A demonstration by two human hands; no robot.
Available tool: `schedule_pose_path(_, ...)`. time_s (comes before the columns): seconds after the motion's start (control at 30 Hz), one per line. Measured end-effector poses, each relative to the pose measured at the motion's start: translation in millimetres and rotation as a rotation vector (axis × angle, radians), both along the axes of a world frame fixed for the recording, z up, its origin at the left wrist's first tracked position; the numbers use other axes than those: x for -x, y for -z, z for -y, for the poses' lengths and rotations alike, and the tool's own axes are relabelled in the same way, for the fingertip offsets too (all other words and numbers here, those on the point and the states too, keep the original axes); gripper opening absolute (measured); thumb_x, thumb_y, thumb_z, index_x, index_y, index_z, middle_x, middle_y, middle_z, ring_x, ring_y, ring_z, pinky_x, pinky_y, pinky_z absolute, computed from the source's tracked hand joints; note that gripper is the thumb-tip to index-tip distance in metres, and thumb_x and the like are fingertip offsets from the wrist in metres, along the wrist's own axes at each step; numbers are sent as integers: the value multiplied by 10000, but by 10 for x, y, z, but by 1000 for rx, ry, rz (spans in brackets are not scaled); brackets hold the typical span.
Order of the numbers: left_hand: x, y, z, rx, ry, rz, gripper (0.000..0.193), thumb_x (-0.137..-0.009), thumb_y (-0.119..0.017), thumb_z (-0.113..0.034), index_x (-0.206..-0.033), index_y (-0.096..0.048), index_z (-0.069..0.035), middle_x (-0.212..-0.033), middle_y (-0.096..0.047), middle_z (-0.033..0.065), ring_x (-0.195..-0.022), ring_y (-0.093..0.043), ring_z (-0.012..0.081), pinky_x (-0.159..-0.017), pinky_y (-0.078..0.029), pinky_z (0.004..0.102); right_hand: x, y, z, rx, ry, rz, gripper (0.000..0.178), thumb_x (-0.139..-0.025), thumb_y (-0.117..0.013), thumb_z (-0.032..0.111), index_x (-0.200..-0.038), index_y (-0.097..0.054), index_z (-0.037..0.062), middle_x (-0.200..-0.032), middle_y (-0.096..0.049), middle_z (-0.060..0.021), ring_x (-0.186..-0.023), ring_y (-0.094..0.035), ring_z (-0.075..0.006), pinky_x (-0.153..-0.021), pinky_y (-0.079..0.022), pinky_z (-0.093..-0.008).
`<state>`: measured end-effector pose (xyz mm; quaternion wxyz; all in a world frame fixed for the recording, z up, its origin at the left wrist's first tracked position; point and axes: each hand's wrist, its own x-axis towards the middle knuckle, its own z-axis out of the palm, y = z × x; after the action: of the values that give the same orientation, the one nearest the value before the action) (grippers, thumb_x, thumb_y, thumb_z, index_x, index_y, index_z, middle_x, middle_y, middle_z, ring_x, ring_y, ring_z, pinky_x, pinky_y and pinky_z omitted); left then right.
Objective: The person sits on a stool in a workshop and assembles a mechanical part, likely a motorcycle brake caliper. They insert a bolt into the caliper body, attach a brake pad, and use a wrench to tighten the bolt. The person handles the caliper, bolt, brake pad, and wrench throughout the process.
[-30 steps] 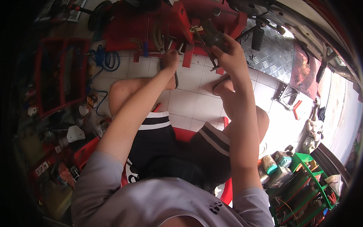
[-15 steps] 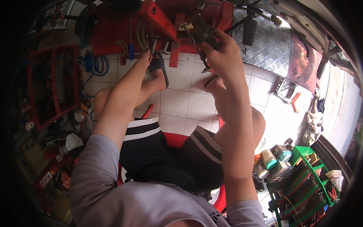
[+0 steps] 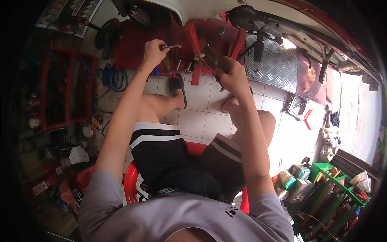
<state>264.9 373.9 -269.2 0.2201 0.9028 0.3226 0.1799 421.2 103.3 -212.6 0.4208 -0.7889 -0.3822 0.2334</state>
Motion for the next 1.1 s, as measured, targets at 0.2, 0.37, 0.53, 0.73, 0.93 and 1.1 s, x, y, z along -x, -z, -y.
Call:
schedule_pose_path(0.2, 92, -343, 406, 766, 21, 686, 105, -931, -611, -111, -993, -616, -26, -865, -634, 36, -829, -640, 159, -754, -516, 299, 202, -314, -129, -193, 8, 32, 189, -792, -615, 123, -925, -615, -10, -692, -637, -142, -590, -599, -226, -594, -457, -327)
schedule_pose_path(0.37, -76, -286, 814, 1140, 128, 872, 122, -953, -587, -118, -1029, -596, -23, -880, -630, 50, -760, -606, 135, -704, -513, 286, 162, 251, -154, -411, 108, -274, 232, -814, -623, 112, -998, -613, -29, -706, -617, -52, -595, -534, -124, -568, -416, -288)
schedule_pose_path(0.53, -196, -241, 1006, 1052, 211, 574, 157, -876, -691, -86, -1005, -652, -5, -711, -640, 33, -561, -567, 71, -482, -423, 204, 0, 324, -145, -232, 111, -365, 237, -763, -571, 43, -979, -618, -40, -718, -598, -46, -647, -516, -87, -568, -395, -272)
schedule_pose_path(0.73, -311, -244, 1192, 994, 271, 581, 126, -840, -719, -40, -925, -646, 18, -743, -665, 47, -586, -593, 68, -454, -415, 195, 53, 208, -187, -327, 79, -457, 277, -693, -548, 5, -960, -600, -47, -736, -583, -33, -644, -508, -97, -566, -392, -252)
schedule_pose_path(0.93, -266, -303, 1211, 941, 284, 531, 124, -842, -724, -61, -908, -643, 7, -735, -666, 43, -580, -593, 71, -460, -433, 199, 102, 249, -173, -317, 39, -484, 198, -687, -560, 13, -877, -578, -38, -725, -582, -33, -619, -501, -90, -538, -381, -253)
schedule_pose_path(1.1, -290, -257, 1268, 851, 311, 547, 108, -843, -728, -74, -876, -651, -7, -676, -656, 22, -564, -585, 61, -464, -430, 200, 76, 302, -134, -273, 47, -379, 170, -681, -570, 51, -827, -569, -35, -650, -557, -40, -561, -482, -96, -489, -369, -270)
